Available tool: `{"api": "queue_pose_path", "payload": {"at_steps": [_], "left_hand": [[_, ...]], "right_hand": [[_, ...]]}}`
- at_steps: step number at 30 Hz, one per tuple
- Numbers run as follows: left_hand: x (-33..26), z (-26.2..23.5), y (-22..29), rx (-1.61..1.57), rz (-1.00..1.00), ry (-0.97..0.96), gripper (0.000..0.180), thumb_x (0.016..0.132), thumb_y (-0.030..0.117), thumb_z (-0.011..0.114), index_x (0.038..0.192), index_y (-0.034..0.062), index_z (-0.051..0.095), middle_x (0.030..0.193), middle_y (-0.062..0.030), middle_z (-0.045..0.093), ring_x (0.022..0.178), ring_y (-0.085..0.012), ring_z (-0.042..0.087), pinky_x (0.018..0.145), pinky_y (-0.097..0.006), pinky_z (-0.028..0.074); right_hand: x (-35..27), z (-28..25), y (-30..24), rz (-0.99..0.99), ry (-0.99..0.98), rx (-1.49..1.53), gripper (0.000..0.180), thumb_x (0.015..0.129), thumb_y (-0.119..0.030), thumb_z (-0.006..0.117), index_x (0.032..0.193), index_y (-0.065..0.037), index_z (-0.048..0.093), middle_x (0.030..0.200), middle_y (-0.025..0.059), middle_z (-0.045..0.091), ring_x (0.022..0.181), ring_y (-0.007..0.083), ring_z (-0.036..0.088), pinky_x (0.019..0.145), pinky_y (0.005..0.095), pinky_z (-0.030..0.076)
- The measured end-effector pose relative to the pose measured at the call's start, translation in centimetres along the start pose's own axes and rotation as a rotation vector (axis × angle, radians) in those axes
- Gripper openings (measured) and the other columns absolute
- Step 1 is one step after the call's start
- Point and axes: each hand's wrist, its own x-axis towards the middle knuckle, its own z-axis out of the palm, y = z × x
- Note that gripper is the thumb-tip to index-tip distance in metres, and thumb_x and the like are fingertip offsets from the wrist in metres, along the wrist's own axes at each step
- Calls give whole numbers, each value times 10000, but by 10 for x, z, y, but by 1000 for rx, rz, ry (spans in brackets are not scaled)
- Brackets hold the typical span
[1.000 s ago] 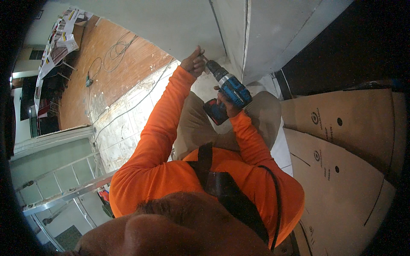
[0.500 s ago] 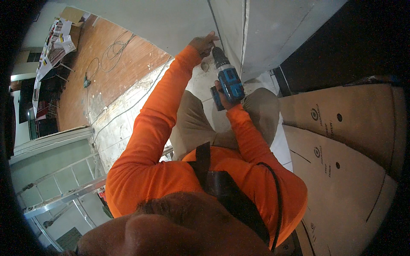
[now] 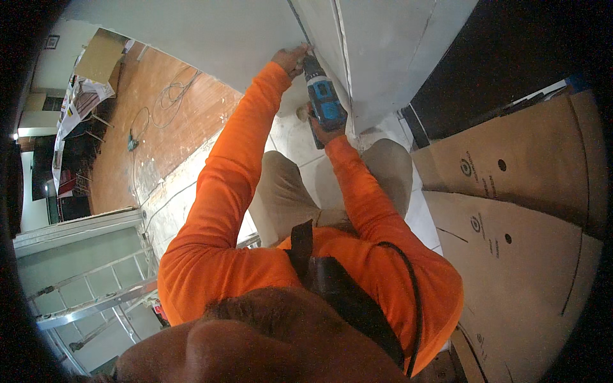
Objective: The person uses a cordless drill to secure white ceiling panels to the ceiling structure. They repeatedly position screws and drive them into the panels while standing on a ladder. Another person is visible in the background moving around the room.
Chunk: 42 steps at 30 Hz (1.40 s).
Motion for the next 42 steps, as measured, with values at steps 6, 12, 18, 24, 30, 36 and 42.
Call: {"api": "queue_pose_path", "payload": {"at_steps": [6,12,18,24,30,36,42], "left_hand": [[-6,13,15,29,67,294,291,848,316,681,744,83,542,641,-14,499,486,-126,421,410,-277,327],[0,5,18,7,21,196,258,862,287,658,776,76,536,625,-12,477,480,-129,410,405,-285,319],[-18,-26,-23,-222,79,173,293,966,365,492,949,105,626,639,13,501,487,-98,394,409,-245,277],[-81,-146,-81,-764,54,664,497,934,541,462,1028,71,593,608,34,346,467,-95,320,383,-242,249],[-149,-160,31,642,446,1128,651,744,641,674,852,0,702,597,-41,586,545,-159,545,519,-294,452],[-158,-120,72,1038,466,1074,706,654,628,763,792,-59,676,615,-102,650,546,-197,608,574,-344,492],[-143,-140,58,988,641,1043,686,658,609,775,738,-63,659,619,-102,656,533,-165,592,569,-315,492]], "right_hand": [[11,11,4,-5,14,17,396,859,-409,611,1118,-109,636,1051,113,657,968,301,615,883,409,467],[15,20,14,-54,56,-50,396,863,-398,615,1103,-84,627,1024,125,659,925,305,627,873,398,478],[22,21,15,-75,-29,-112,431,903,-433,522,1170,-108,616,1125,125,639,1062,330,578,949,439,422],[30,30,40,-150,25,-270,440,927,-440,441,1199,-131,599,1184,148,608,1107,359,543,996,499,375],[28,24,36,-219,-72,-292,380,826,-346,577,1144,-140,614,1140,139,615,1091,329,548,974,507,401],[27,24,41,-333,-23,-477,410,786,-293,613,1167,-143,602,1165,124,605,1086,307,557,989,480,403],[31,23,42,-113,-83,-86,508,780,-223,633,1272,-150,528,1243,110,566,1142,311,536,1023,433,387]]}}
